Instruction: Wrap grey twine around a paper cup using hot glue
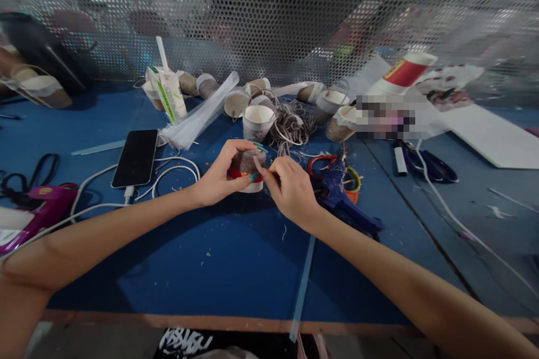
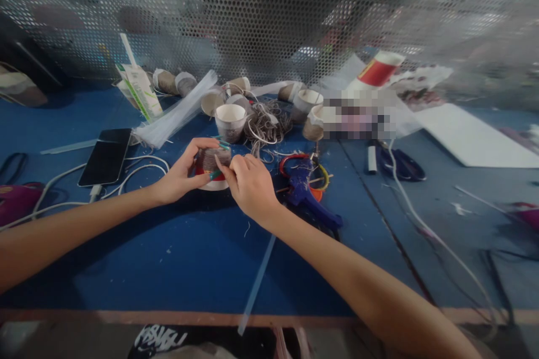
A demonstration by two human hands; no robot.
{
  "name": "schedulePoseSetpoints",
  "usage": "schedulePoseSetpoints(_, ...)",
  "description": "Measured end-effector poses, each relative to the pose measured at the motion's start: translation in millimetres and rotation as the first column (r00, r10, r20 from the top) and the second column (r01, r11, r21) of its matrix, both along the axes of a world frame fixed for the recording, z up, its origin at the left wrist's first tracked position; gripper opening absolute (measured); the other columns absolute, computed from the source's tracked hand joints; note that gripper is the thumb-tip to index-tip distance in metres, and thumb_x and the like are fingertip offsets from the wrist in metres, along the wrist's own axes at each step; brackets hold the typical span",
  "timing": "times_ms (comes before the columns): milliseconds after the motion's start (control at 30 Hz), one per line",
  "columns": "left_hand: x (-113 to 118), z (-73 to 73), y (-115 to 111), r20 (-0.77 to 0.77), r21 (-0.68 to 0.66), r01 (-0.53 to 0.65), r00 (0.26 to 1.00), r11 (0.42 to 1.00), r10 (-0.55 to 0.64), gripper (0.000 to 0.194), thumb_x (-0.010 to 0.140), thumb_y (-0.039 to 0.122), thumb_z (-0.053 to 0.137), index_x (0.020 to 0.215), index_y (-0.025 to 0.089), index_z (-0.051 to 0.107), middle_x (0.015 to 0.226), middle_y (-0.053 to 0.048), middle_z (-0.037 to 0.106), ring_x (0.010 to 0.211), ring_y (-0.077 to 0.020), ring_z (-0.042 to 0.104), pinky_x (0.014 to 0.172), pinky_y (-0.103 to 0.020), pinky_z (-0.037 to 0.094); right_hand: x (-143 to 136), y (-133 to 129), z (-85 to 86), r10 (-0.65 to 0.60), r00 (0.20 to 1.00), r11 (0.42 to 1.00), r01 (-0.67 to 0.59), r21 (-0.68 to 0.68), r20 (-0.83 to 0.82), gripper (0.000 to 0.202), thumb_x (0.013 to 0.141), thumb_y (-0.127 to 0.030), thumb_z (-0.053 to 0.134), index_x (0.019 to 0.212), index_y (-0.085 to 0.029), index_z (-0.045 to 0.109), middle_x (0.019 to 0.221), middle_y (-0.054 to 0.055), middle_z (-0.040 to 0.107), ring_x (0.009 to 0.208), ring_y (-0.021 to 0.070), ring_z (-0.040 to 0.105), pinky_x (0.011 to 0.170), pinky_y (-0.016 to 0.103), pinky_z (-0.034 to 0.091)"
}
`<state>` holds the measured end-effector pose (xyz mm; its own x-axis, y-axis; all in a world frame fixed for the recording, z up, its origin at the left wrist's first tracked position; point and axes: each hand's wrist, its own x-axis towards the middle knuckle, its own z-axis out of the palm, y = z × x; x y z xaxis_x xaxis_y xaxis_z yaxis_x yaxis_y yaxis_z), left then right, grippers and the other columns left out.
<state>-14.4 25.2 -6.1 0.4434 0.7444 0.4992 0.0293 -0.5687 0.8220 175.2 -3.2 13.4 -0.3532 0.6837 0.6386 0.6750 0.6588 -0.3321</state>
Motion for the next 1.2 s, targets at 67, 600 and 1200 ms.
schedulePoseSetpoints(67, -1, -0.1, 0, 0.008, -0.014, 0.014, 1.0, 1.0, -0.013, 0.046, 0.081, 0.032, 0.065, 0.123, 0.025, 0.047, 0.128, -0.009, 0.047, 0.128, -0.027, 0.045, 0.11, -0.048, 0.037, 0, 0, -0.3, -0.007, 1.0, 1.0, 0.007, -0.004, 0.005, 0.032, 0.098, -0.032, 0.042, 0.068, -0.024, 0.034, 0.062, 0.0, 0.046, 0.06, 0.0156, 0.04, 0.059, 0.031, 0.033)
schedulePoseSetpoints(600, 2, -5.0, -8, -0.042, -0.06, -0.133, 0.991, 0.989, 0.13, 0.077, 0.065, 0.033, 0.082, 0.128, 0.028, 0.038, 0.134, -0.011, 0.043, 0.129, -0.0321, 0.042, 0.108, -0.056, 0.038, 41, 21, 24.4, 0.254, 0.93, 0.965, -0.223, -0.14, 0.265, 0.058, 0.097, -0.063, 0.023, 0.075, -0.021, 0.056, 0.072, 0.005, 0.062, 0.07, 0.0192, 0.052, 0.071, 0.036, 0.039)
schedulePoseSetpoints(1200, 5, -18.0, 3, 0.407, -0.259, -0.085, 0.894, 0.962, 0.189, 0.088, 0.064, 0.045, 0.084, 0.131, 0.038, 0.028, 0.133, -0.006, 0.045, 0.116, -0.0264, 0.058, 0.103, -0.052, 0.047, 48, 12, 33.7, -0.015, 0.846, 0.949, -0.155, 0.274, 0.533, 0.027, 0.097, -0.019, 0.046, 0.087, -0.02, 0.071, 0.067, 0.006, 0.069, 0.071, 0.0195, 0.054, 0.061, 0.034, 0.04)
